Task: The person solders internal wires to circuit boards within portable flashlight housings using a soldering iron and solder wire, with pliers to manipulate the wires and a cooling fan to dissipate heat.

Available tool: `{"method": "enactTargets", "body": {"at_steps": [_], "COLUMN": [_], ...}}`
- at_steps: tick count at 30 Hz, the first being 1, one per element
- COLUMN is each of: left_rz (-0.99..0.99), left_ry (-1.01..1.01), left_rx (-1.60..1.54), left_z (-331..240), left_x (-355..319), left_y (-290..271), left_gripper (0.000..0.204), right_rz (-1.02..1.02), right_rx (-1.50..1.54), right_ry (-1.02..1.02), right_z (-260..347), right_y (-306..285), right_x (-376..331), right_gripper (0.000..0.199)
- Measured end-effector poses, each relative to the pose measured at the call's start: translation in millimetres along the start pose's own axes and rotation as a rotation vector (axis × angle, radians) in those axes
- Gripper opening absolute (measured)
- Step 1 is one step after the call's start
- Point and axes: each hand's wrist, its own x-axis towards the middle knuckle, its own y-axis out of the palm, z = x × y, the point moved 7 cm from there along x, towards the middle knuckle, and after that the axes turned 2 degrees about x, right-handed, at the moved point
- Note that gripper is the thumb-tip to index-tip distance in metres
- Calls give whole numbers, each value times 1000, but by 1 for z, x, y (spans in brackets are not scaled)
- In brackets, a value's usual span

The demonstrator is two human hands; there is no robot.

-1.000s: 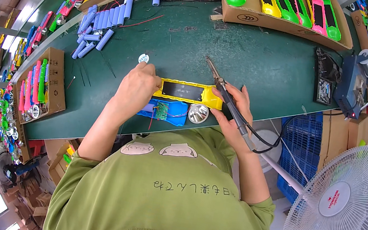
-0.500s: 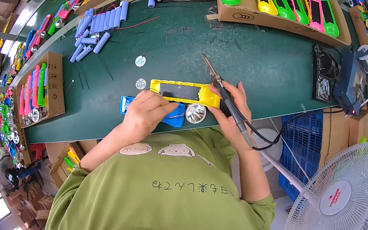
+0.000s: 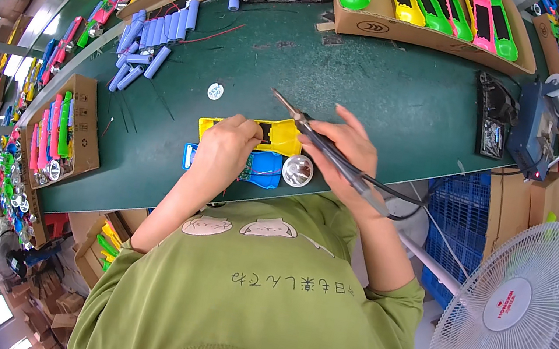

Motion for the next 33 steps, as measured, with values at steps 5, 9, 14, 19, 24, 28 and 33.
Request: {"method": "enactTargets", "body": {"at_steps": [5,9,14,19,24,28,33], "left_rz": [51,93,91,52,52,42,45], "left_ry": [14,18,11,11,5,2,-3], "left_rx": [122,167,162,136,137,139,150], "left_z": [-2,-2,-3,-3,-2,-2,-1], "left_x": [4,5,7,7,7,7,7], "left_y": [6,9,8,6,7,6,7], "left_gripper": [3,4,4,4,4,4,5], "right_rz": [-280,-260,-235,-227,-268,-236,-346], "right_rx": [289,693,702,679,697,643,615], "right_ry": [201,562,579,598,585,626,472], "right_z": [-13,-32,-43,-47,-46,-43,-22], "right_y": [-26,-16,-4,4,5,4,-7], "right_x": [-18,-24,-29,-32,-34,-35,-39], "right_gripper": [19,19,19,19,19,19,17]}}
